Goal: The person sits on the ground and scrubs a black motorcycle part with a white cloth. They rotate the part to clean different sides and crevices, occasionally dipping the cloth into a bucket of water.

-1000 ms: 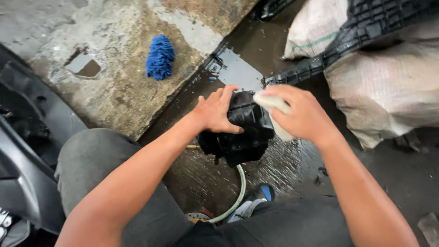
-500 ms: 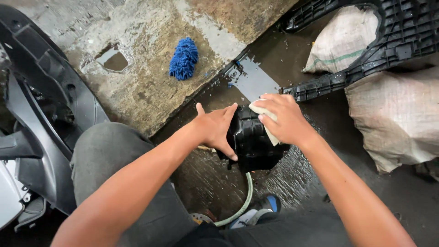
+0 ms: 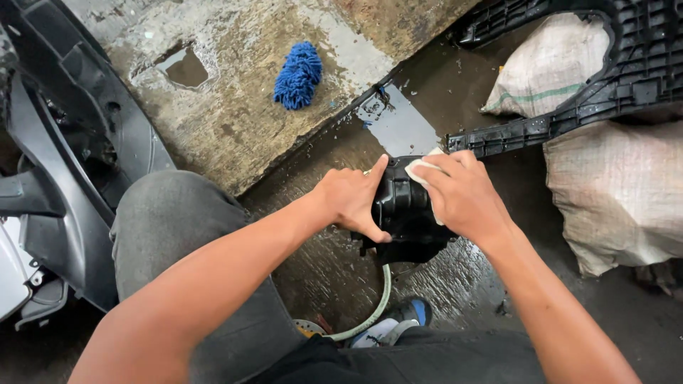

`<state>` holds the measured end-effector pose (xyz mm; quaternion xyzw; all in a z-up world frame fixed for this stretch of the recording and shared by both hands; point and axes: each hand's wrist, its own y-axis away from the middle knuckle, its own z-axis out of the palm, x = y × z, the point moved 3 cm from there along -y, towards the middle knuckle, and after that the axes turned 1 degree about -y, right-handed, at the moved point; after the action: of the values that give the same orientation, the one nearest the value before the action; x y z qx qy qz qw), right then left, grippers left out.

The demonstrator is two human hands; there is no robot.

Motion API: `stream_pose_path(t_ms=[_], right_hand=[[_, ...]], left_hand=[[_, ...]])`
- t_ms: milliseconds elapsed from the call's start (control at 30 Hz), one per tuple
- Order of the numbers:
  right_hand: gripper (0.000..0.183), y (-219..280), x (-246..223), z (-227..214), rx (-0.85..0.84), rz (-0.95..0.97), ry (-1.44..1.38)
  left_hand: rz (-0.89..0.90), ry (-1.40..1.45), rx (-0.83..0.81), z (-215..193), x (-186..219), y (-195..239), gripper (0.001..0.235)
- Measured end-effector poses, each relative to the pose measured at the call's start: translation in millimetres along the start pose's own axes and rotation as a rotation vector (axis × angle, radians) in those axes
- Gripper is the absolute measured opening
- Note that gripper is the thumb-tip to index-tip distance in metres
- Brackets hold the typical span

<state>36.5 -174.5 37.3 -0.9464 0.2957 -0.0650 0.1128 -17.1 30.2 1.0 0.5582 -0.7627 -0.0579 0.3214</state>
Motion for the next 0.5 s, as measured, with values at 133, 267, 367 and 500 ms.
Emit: stream_pose_path(t_ms=[133,267,367,500], right_hand=[[0.025,5,-14,-13,-0.027,-0.054,0.08],[0.027,15,-19,-21,-0.086,-0.061,0.127],[0.025,19,-22,-36,-0.164,-0.076,0.094],[0.021,8,-28,-60,-0.285,-0.033,-0.134]], left_hand=[[-0.001,0.0,0.017,3,-5,-5,0.154],[0.025,-0.014,0.011,3,-2,-7,0.151],[0.051,-0.019,-0.008,0,2,-4,0.149],[0.065,-0.03,-0.024,-2,0,-4,0.15]])
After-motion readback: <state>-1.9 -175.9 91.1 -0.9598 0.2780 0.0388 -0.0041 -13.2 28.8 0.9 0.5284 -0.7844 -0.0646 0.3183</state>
